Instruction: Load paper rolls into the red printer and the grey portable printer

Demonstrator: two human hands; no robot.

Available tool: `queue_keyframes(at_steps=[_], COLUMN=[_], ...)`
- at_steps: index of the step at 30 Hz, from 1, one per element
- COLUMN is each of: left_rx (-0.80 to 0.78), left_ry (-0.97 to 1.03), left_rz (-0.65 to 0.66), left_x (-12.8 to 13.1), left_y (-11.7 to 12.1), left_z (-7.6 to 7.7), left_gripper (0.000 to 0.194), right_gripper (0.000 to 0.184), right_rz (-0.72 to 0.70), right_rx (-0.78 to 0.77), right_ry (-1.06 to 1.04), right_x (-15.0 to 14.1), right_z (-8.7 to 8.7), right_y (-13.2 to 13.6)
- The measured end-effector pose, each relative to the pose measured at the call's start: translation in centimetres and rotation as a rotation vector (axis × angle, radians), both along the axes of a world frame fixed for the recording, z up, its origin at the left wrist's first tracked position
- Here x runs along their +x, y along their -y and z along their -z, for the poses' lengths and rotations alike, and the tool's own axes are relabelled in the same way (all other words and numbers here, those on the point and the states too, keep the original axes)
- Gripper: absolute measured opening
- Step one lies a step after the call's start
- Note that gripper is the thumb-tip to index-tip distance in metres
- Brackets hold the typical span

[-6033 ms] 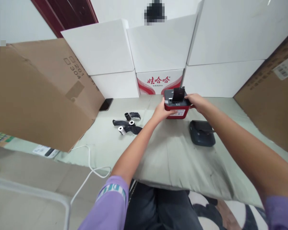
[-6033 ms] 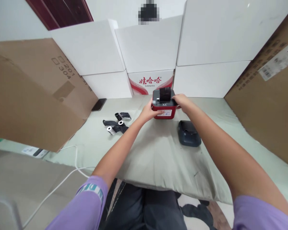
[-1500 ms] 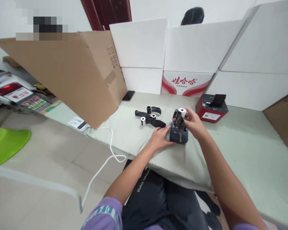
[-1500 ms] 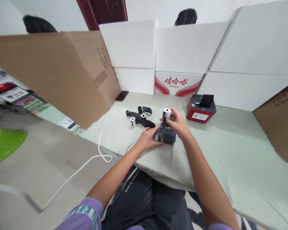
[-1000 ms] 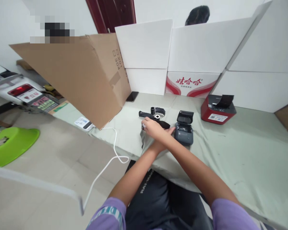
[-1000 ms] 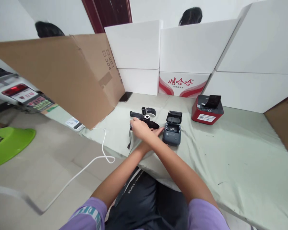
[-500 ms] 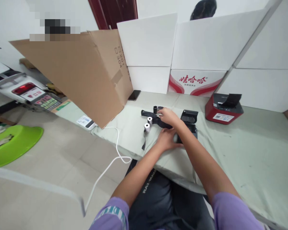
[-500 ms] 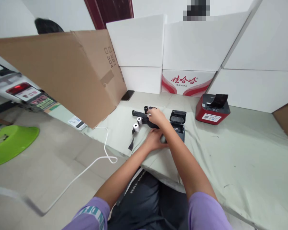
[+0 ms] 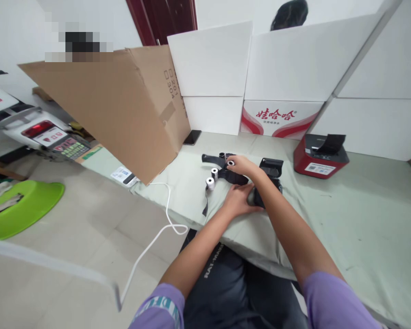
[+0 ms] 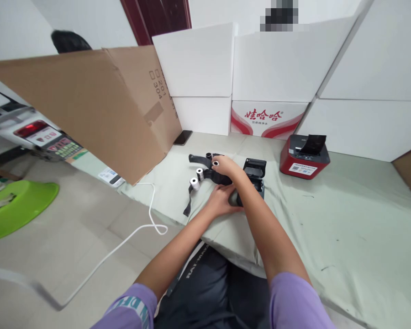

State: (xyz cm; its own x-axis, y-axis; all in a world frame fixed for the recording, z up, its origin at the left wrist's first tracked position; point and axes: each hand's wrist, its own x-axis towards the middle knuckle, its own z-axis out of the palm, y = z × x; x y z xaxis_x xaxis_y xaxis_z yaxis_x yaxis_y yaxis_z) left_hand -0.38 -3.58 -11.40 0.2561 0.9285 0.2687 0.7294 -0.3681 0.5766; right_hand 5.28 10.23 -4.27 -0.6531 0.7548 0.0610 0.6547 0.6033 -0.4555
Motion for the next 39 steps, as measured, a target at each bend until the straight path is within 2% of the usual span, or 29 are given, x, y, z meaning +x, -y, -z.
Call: queue_keyframes(at_steps=[3,7,11,15,20,23,25,27,28,30,32,34,36,39], left_rx=[0.022,-0.003,-0.037,-0.001,0.058,0.056,0.059,0.062,0.063,0.064,0.063,0.059,0.056,0.06], left_ry=[0.014,-0.012,-0.048,-0.03,-0.042,-0.048,-0.041,-0.028,-0.022,-0.014,-0.007,-0.002,-0.007,-0.025], left_rz=[-0.001,-0.002,-0.022,-0.013,-0.001,0.021,0.022,0.013,0.01,0.009,0.007,0.008,0.006,-0.004], left_x=[0.0,0.0,0.1,0.1,0.0,-0.1,-0.1,0.0,0.0,0.0,0.0,-0.1,-0.1,-0.1], left_y=[0.0,0.2,0.3,0.3,0.3,0.3,0.4,0.4,0.4,0.5,0.4,0.4,0.3,0.3], left_z=[0.2,-0.1,-0.5,-0.3,0.3,0.3,0.1,0.0,-0.1,-0.1,0.0,0.1,0.2,0.4], left_gripper=[0.097,0.096,0.094,0.086,0.073,0.07,0.079,0.088,0.09,0.09,0.091,0.093,0.095,0.095], right_gripper=[0.037,0.037,0.03,0.032,0.033,0.035,0.039,0.05,0.054,0.053,0.044,0.036,0.031,0.034], right_rz=[0.032,-0.025,-0.122,-0.236,-0.316,-0.428,-0.542,-0.585,-0.539,-0.335,-0.108,0.019,0.072,0.077], right_rx=[0.093,0.287,0.316,0.19,0.014,-0.176,-0.35,-0.507,-0.552,-0.543,-0.404,-0.192,-0.022,0.118], right_ry=[-0.195,-0.416,-0.503,-0.448,-0.43,-0.451,-0.481,-0.531,-0.552,-0.56,-0.498,-0.381,-0.258,-0.136], right_x=[1.9,5.6,9.1,11.4,13.0,14.5,15.9,17.3,17.8,18.3,18.2,17.6,16.9,16.0], right_z=[-0.9,-2.8,-4.4,-5.3,-6.7,-7.3,-7.4,-7.1,-6.8,-6.0,-4.8,-3.2,-1.5,0.9], right_y=[0.6,2.7,6.0,9.1,12.3,13.7,14.1,13.9,13.4,11.9,9.8,7.5,5.5,3.8])
